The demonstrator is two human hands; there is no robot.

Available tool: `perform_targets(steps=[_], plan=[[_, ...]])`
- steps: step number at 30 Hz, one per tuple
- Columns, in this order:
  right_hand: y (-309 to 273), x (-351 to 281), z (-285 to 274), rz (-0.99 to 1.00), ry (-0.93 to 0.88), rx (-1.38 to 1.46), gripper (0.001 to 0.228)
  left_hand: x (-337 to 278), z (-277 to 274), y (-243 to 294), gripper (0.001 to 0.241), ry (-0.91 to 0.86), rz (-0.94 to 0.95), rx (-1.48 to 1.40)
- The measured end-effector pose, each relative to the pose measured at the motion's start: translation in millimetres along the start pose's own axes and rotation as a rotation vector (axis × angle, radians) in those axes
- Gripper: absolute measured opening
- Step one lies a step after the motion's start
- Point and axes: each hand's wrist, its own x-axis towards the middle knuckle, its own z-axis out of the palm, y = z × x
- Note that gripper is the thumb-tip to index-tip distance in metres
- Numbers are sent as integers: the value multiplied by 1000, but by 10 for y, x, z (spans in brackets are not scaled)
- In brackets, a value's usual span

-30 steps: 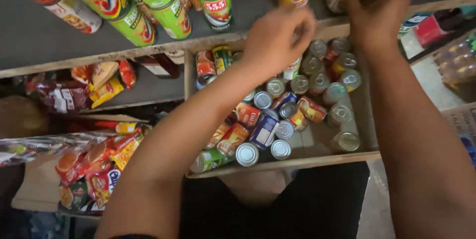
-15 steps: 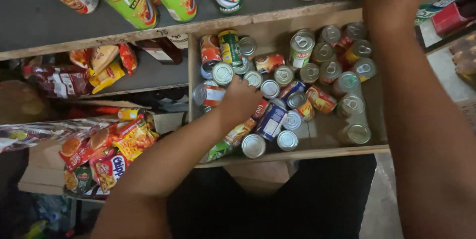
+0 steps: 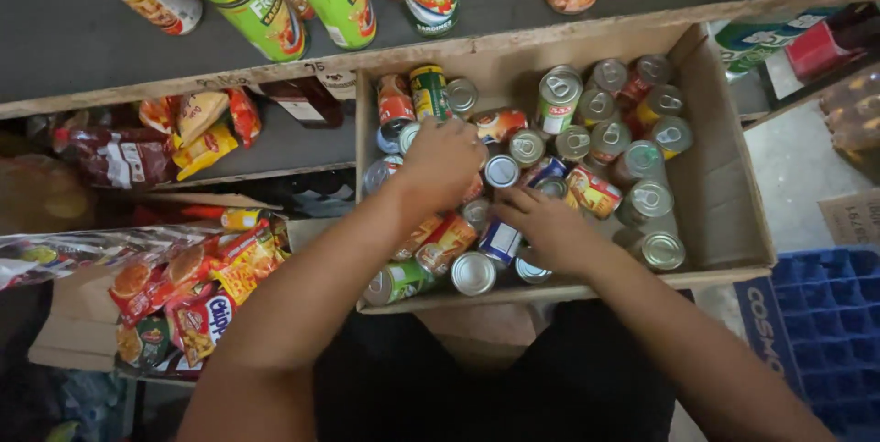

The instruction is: Restocking various canned goods from a cardboard box onto store shelves.

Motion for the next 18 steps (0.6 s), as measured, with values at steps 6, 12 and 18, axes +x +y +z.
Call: perform_targets(steps=[6,12,18], plan=[[-17,35,-232,364,-306,-232,68,63,-255,-133,56,-155,-222,-237],[723,-623,-435,547,61,-182,65,353,38,101,57,-125,-334,-626],[931,-1046,-637,672,524,-461,61,1022,608,954,77,102,-382,-894]])
